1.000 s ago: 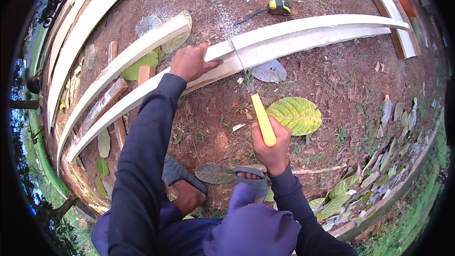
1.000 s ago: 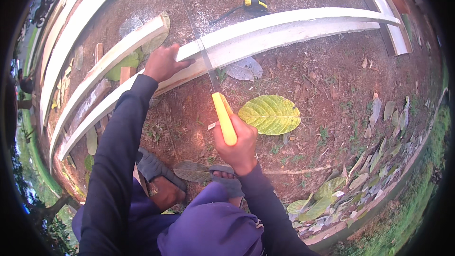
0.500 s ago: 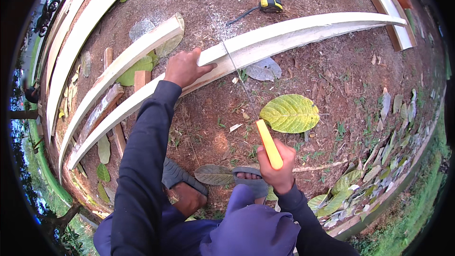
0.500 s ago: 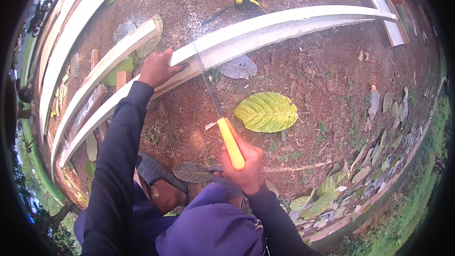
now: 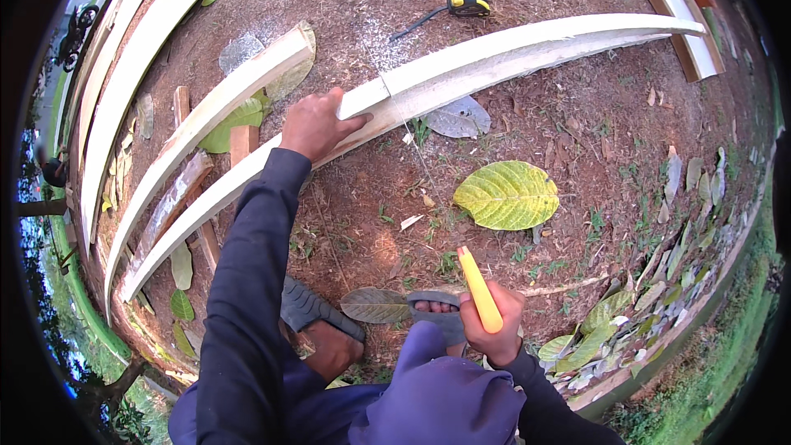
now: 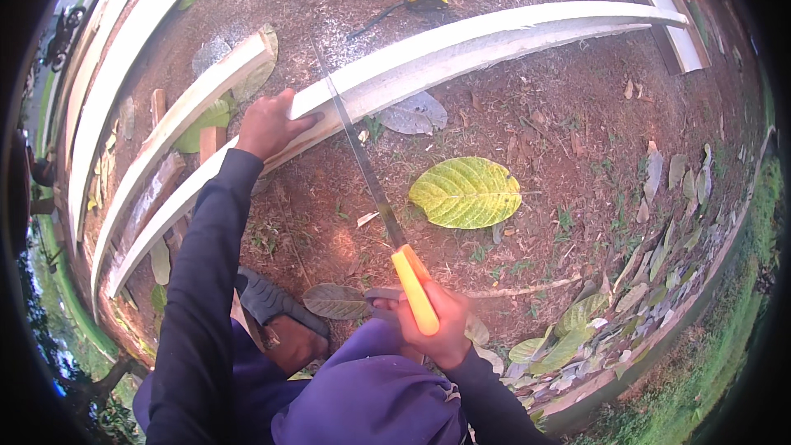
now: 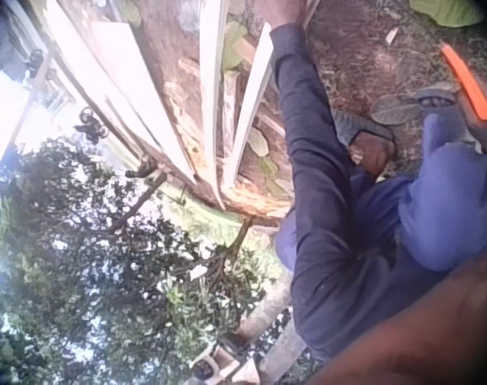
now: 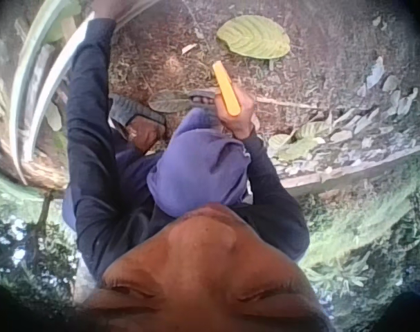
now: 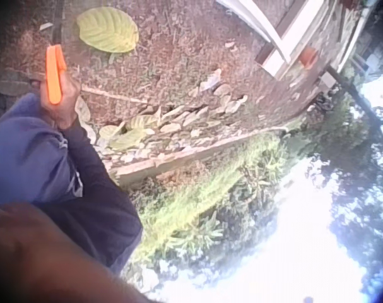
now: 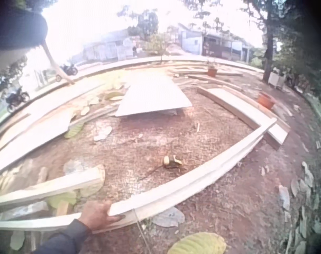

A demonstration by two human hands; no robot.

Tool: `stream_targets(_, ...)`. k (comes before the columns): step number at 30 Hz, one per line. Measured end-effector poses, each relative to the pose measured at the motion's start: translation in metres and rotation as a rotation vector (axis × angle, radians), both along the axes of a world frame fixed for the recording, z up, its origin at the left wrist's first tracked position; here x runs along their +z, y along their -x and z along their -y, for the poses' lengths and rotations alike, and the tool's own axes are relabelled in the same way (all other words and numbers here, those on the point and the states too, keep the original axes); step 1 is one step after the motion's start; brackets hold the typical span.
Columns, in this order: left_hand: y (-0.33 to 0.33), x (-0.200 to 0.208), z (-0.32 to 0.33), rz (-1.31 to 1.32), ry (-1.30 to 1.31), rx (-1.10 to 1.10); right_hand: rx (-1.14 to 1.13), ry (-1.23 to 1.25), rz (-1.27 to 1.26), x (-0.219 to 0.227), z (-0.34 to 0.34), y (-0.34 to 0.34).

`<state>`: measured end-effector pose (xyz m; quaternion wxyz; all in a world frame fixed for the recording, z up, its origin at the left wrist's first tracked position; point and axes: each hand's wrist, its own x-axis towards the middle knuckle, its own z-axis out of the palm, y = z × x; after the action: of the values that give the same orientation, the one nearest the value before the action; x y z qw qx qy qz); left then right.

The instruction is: The person uses a hand saw to cut a long wooden plank into smaller pieces. They measure and position the wood, then saw through it, repeating the process to produce multiple cut sections.

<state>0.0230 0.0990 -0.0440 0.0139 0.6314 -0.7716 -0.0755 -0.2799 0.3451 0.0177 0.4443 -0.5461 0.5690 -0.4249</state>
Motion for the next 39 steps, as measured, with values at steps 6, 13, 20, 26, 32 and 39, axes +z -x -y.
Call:
stream_targets(6, 0.012, 0.003, -0.005, -0.020, -0.015, -0.012, -0.062, 0.126, -0.005, -0.007, 0.115, -0.056)
stream_targets(13, 0.005, 0.001, 0.003, -0.002, 0.012, 0.010, -0.051, -0.014, -0.036, 0.016, 0.011, -0.004)
stream_targets(20, 0.007, 0.006, -0.004, -0.026, -0.007, -0.021, -0.035, 0.089, 0.004, -0.010, 0.125, -0.058)
stream_targets(26, 0.008, 0.004, -0.006, -0.008, -0.037, -0.011, -0.017, -0.049, -0.054, 0.015, 0.023, -0.001)
stream_targets(32, 0.007, 0.001, -0.007, -0.064, -0.008, 0.001, -0.016, 0.030, -0.048, -0.001, 0.091, -0.043)
stream_targets(39, 0.001, 0.001, 0.001, 0.020, -0.046, -0.002, 0.036, 0.052, -0.107, -0.005, 0.047, -0.011)
